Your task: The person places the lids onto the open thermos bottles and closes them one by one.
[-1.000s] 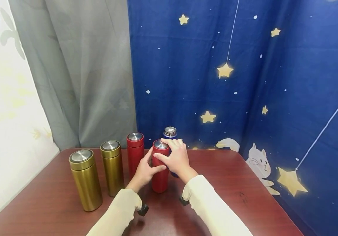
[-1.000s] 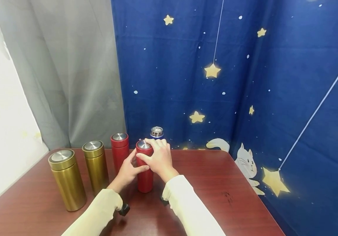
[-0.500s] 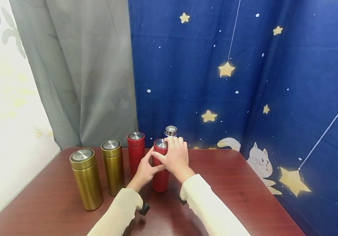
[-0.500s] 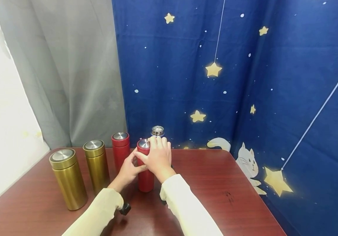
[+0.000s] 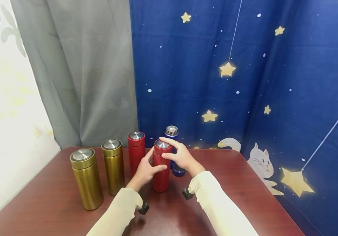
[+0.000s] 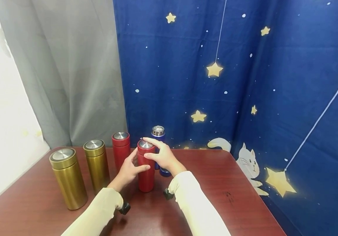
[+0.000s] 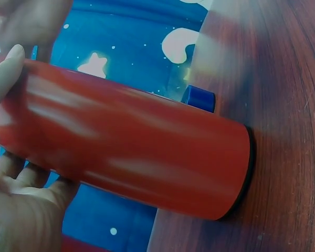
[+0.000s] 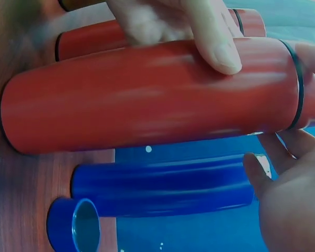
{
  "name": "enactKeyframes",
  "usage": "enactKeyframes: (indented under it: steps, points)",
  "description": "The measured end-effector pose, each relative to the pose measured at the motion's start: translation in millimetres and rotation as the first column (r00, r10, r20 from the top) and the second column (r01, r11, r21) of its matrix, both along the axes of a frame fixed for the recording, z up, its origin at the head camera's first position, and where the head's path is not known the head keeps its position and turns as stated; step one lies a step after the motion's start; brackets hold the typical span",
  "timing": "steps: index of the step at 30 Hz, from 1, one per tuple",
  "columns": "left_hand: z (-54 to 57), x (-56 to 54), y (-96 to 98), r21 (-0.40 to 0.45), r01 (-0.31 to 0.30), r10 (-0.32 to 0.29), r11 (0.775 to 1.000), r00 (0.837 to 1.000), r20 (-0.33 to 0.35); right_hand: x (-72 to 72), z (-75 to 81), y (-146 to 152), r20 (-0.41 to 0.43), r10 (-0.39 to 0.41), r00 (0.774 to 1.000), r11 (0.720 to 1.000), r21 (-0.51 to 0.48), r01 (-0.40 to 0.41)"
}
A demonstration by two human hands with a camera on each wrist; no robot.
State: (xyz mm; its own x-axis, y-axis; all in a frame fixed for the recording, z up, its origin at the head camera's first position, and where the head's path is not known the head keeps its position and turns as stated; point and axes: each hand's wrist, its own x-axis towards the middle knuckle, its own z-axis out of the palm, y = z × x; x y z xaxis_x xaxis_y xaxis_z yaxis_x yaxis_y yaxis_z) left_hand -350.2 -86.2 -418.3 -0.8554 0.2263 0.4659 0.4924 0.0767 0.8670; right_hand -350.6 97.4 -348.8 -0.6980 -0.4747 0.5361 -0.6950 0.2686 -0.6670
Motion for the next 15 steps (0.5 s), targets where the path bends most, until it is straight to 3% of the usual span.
enactKeyframes:
  steps: [4,7,15]
  points:
    - [-13.3,-11.6,0.9,0.02,-0.018,0.019,1.0,1.0,-0.018,-7.7,-7.3,1.0,-0.035,-0.106,0.994,0.994,0.037,0.107]
    - [-13.8,-11.3,1.1,0.025,-0.023,0.024,0.999,0.999,-0.021,-6.3,-8.8,-1.4,-0.074,-0.198,0.977,0.978,0.059,0.202]
    - [-15.0,-11.5,2.0,0.04,-0.02,0.02,0.999,1.0,-0.019,-2.5,-11.3,-11.4,-0.238,-0.364,0.901,0.915,0.09,0.393]
